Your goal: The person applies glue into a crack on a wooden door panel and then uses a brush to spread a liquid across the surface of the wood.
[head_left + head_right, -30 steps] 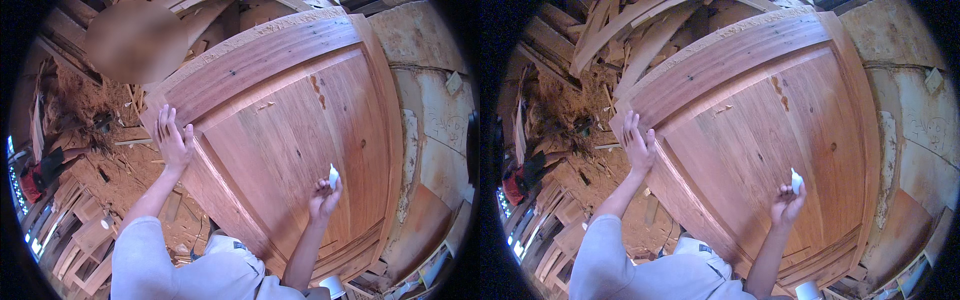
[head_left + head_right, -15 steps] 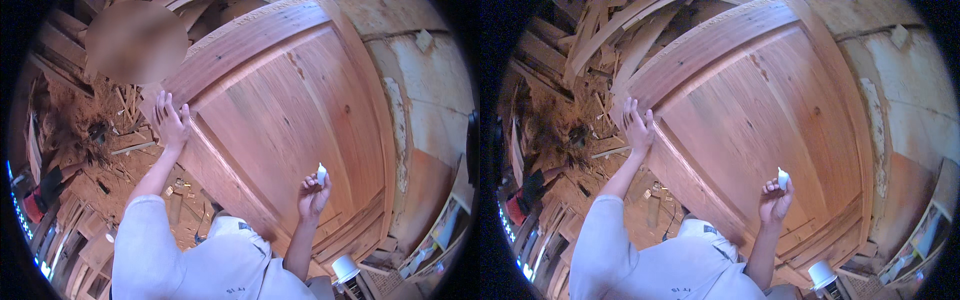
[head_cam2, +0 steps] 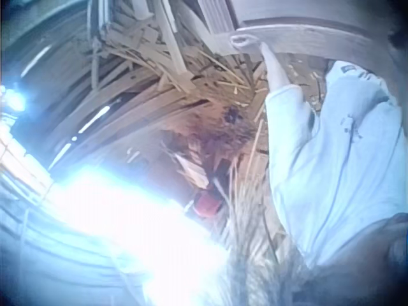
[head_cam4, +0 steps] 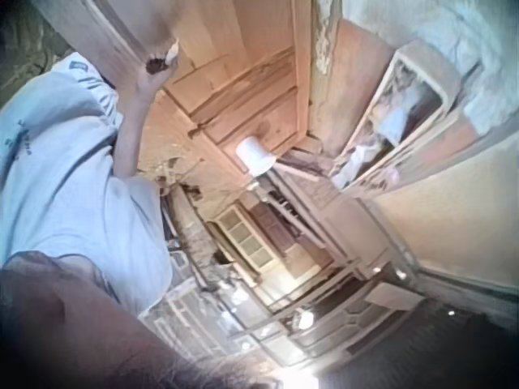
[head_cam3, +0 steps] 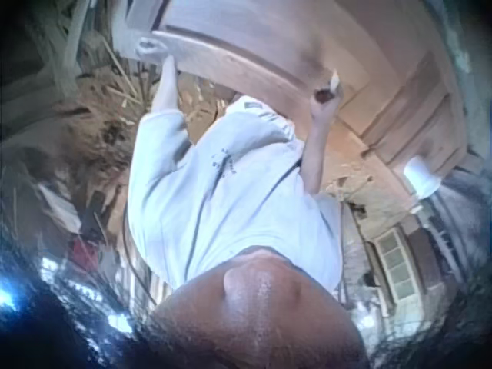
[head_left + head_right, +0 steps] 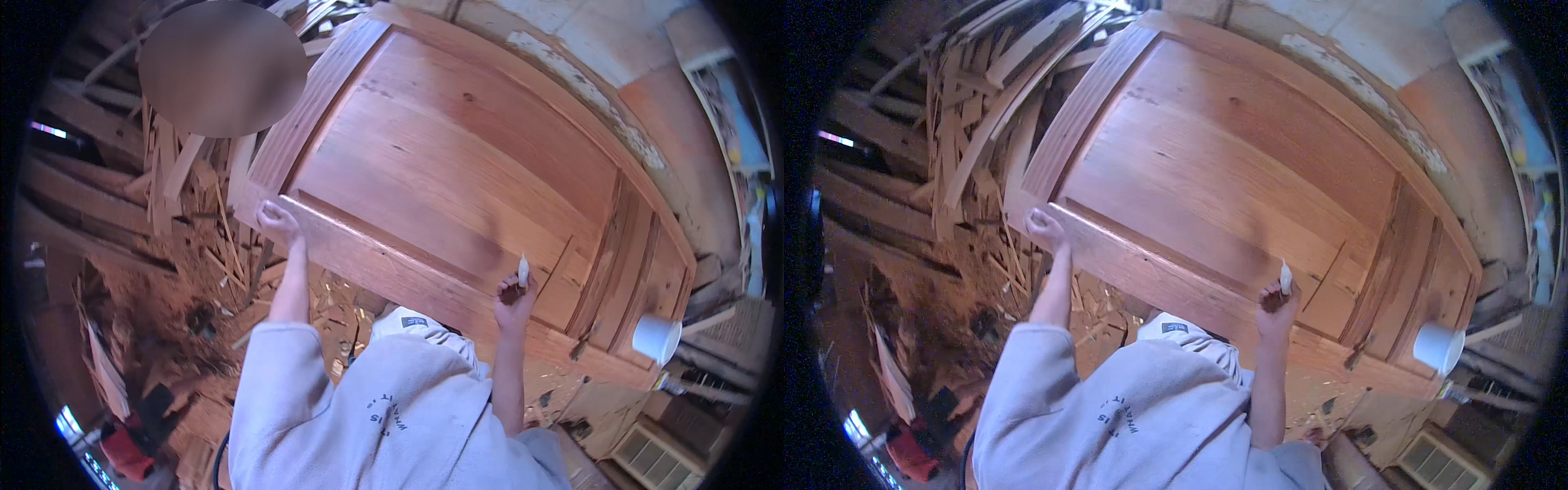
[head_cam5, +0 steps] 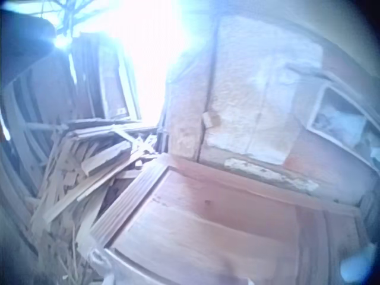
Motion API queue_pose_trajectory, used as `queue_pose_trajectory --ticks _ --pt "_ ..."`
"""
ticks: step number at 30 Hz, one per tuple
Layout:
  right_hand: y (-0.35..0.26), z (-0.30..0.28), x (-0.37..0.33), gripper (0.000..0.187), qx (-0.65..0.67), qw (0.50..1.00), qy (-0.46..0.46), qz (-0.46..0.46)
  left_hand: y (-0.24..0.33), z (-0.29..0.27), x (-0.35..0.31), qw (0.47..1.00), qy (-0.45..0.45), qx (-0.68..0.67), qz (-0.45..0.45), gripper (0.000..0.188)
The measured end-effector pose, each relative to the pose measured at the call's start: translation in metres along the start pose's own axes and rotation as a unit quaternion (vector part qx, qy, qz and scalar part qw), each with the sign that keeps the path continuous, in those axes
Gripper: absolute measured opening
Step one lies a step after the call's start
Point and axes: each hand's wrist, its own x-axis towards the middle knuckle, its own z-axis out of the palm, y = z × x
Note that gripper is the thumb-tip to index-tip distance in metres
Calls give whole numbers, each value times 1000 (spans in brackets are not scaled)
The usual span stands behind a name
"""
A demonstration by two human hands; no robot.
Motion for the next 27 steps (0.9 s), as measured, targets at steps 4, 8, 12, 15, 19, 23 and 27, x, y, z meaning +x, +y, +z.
queue_pose_trajectory --ticks 4,8,12,15,19,23,27 --pt "-30 -51 -39 29 4 998 42 -42 30 -38 -97 970 -186 -64 142 28" --pt "-43 -83 -60 33 12 995 65 -76 80 -87 -180 869 -351 -248 247 17" --pt "-31 -68 -72 30 9 997 49 -58 65 -101 -201 892 -352 -152 240 24" --pt "-29 -74 -70 26 -27 999 19 -35 61 -96 -203 892 -352 -117 260 33" --pt "-13 -87 -67 24 -39 999 -27 -14 59 -95 -205 881 -357 -107 290 42" --pt "3 -87 -75 24 -77 995 -45 42 53 -93 -201 883 -344 -114 299 39" --pt "7 -99 -99 27 -125 990 -60 29 56 -93 -199 882 -334 -114 313 41"
